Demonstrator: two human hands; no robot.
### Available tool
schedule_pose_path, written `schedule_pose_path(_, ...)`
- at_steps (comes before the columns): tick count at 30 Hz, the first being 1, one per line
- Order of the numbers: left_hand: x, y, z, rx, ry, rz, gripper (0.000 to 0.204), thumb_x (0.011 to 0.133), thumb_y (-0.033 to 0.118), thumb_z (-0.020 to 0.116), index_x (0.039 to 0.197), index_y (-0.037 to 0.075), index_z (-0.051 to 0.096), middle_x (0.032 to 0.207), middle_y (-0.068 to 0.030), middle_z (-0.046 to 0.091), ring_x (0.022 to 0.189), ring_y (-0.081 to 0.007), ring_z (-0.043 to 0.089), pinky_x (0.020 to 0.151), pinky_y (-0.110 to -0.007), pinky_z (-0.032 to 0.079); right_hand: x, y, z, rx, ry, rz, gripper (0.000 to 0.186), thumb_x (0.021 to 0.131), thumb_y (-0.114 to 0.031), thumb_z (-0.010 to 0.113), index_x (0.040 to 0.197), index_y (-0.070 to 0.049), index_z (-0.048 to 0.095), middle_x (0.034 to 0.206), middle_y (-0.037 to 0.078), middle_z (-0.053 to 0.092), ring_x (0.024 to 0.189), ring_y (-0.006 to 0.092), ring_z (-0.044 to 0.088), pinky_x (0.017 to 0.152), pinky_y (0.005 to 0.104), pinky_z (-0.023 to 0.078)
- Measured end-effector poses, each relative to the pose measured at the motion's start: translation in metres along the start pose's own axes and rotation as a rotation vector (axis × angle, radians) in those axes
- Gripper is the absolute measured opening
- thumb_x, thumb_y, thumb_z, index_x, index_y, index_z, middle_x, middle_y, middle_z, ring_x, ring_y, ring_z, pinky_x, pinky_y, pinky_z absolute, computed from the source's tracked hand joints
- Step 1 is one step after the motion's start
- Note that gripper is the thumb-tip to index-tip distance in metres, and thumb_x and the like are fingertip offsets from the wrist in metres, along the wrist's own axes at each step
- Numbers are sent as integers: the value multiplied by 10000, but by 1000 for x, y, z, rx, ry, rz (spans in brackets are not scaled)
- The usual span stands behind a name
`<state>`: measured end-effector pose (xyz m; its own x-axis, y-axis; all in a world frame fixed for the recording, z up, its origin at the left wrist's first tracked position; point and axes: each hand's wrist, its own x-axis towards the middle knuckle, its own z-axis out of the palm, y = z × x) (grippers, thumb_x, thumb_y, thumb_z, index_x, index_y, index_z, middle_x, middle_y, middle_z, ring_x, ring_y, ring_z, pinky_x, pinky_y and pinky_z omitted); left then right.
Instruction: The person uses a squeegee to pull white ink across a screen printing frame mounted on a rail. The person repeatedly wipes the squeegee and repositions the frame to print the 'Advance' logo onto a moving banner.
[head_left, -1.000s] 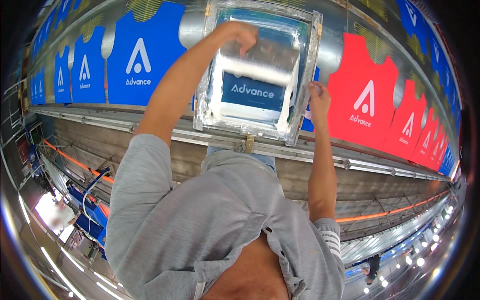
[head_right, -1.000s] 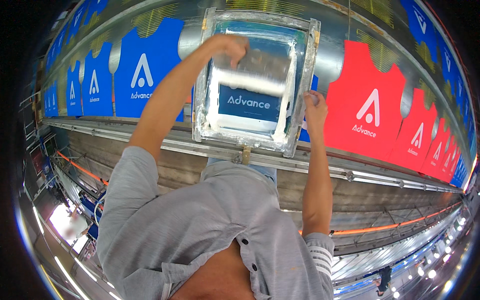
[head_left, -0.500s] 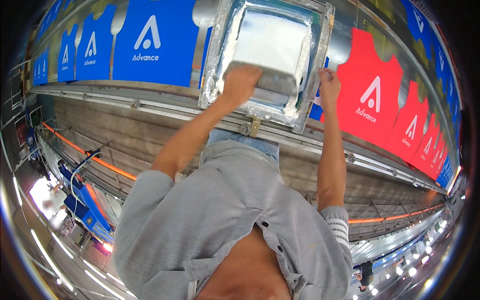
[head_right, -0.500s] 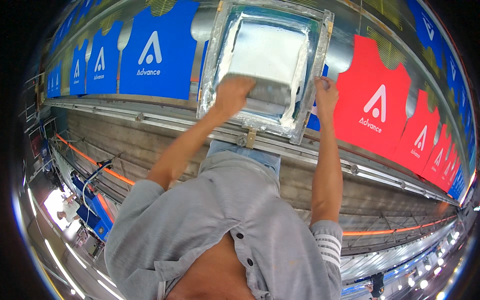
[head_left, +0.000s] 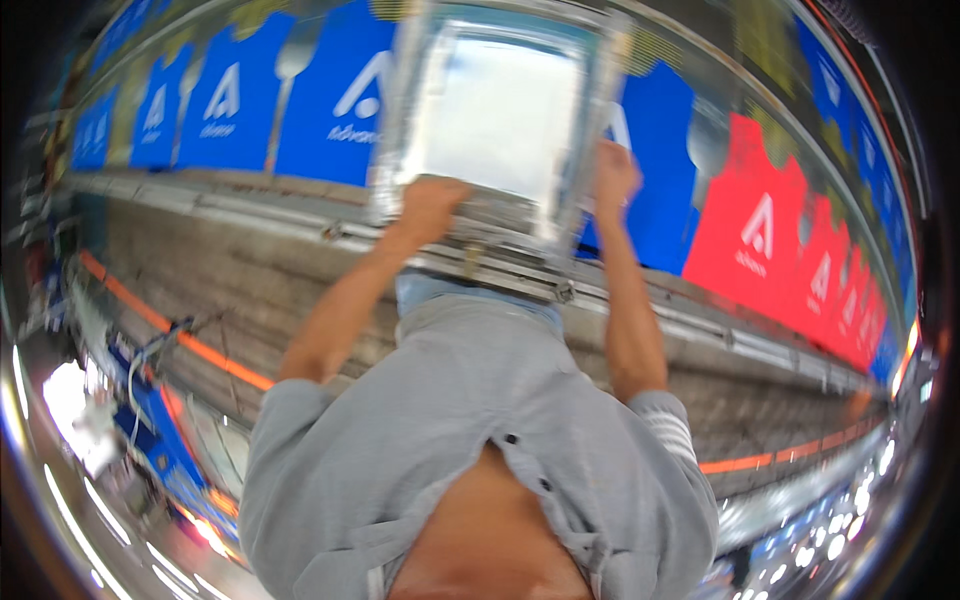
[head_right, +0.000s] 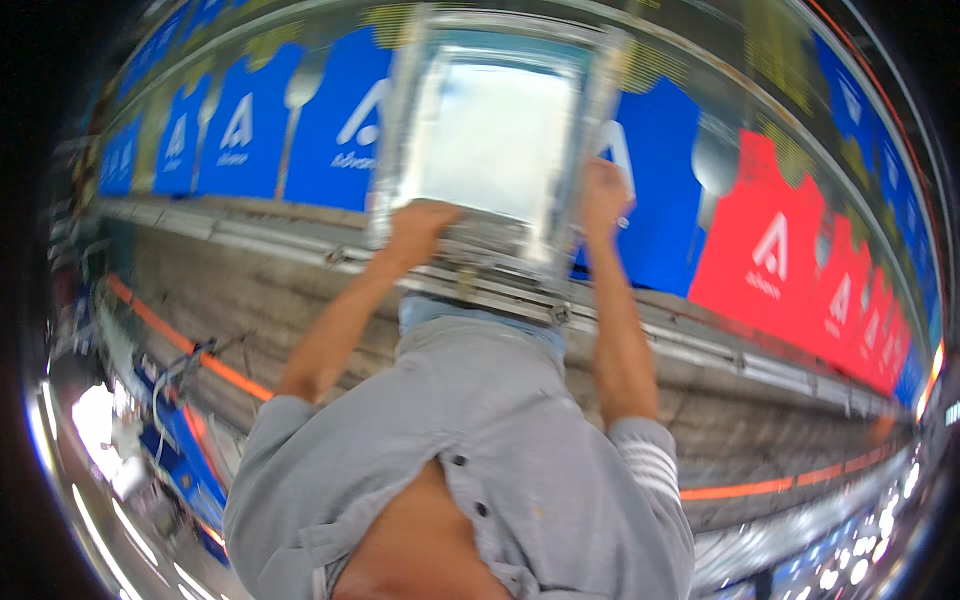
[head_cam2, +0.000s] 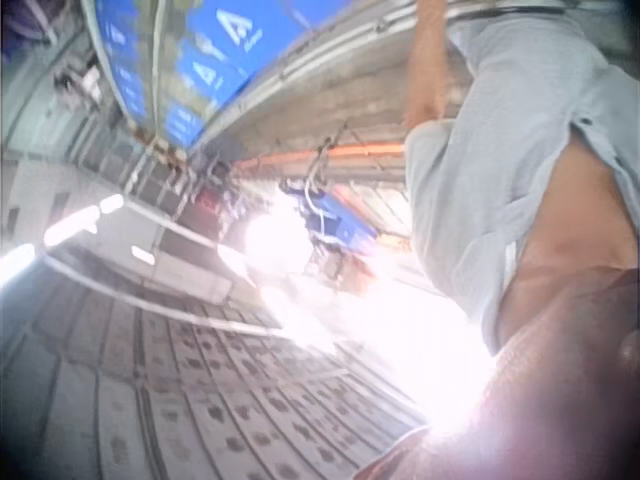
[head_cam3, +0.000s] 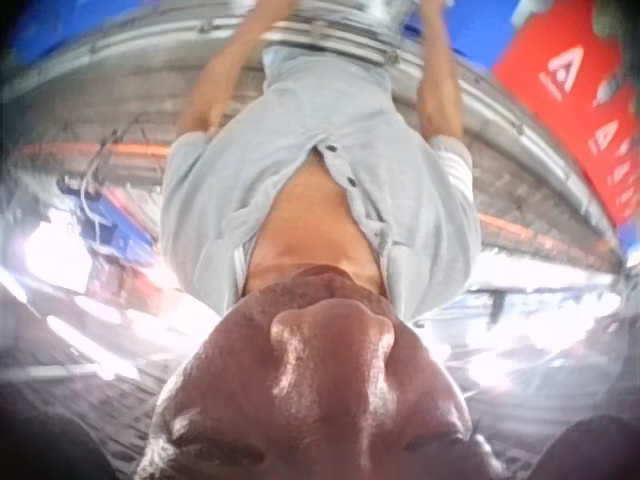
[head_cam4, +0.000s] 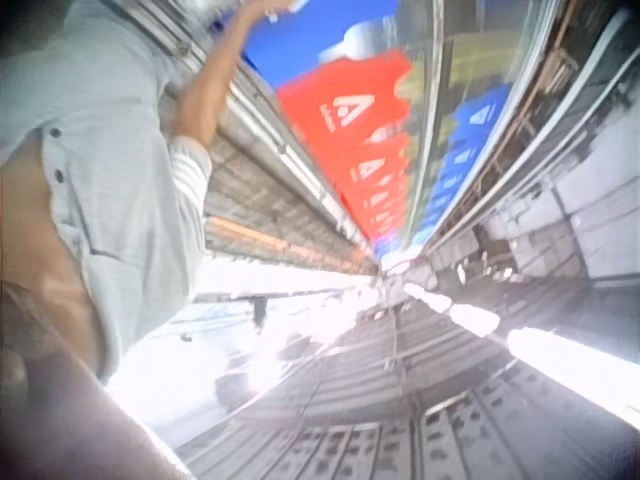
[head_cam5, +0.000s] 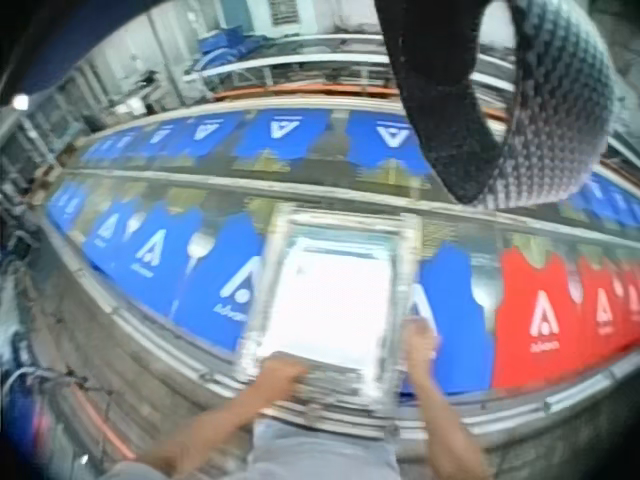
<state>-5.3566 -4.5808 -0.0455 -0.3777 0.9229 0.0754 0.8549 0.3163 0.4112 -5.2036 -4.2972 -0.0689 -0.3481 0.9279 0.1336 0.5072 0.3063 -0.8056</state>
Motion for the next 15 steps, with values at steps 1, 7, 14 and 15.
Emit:
schedule_pose_path(1,-10,-26,-20,-18,7,-6,375,690,-2,671,1039,122,731,1020,-93,734,966,-325,688,808,-427,545,-13,-7,38,105,58,-70,228,886,-282,681,997,-99,760,800,161,704,659,225,649,641,385,501)
schedule_pose_path(7,-39,-135,-101,56,-148,-38,414,676,-58,618,1051,93,707,1020,-84,721,938,-312,679,779,-413,539,-66,-104,141,208,-20,148,238,909,-228,643,998,-22,722,859,185,716,777,306,697,720,407,523)
schedule_pose_path(14,-39,-167,-107,14,-204,-48,366,733,16,569,1058,99,718,987,-108,724,896,-332,681,765,-441,537,-79,-106,169,137,13,180,223,938,-196,601,1004,-19,719,865,191,720,782,339,699,709,424,526)
schedule_pose_path(15,-40,-168,-108,26,-242,-65,376,741,24,563,1073,102,721,1007,-107,729,901,-333,684,770,-438,542,-81,-105,171,146,11,168,225,940,-199,597,1004,-21,719,870,191,721,790,347,701,710,427,526)
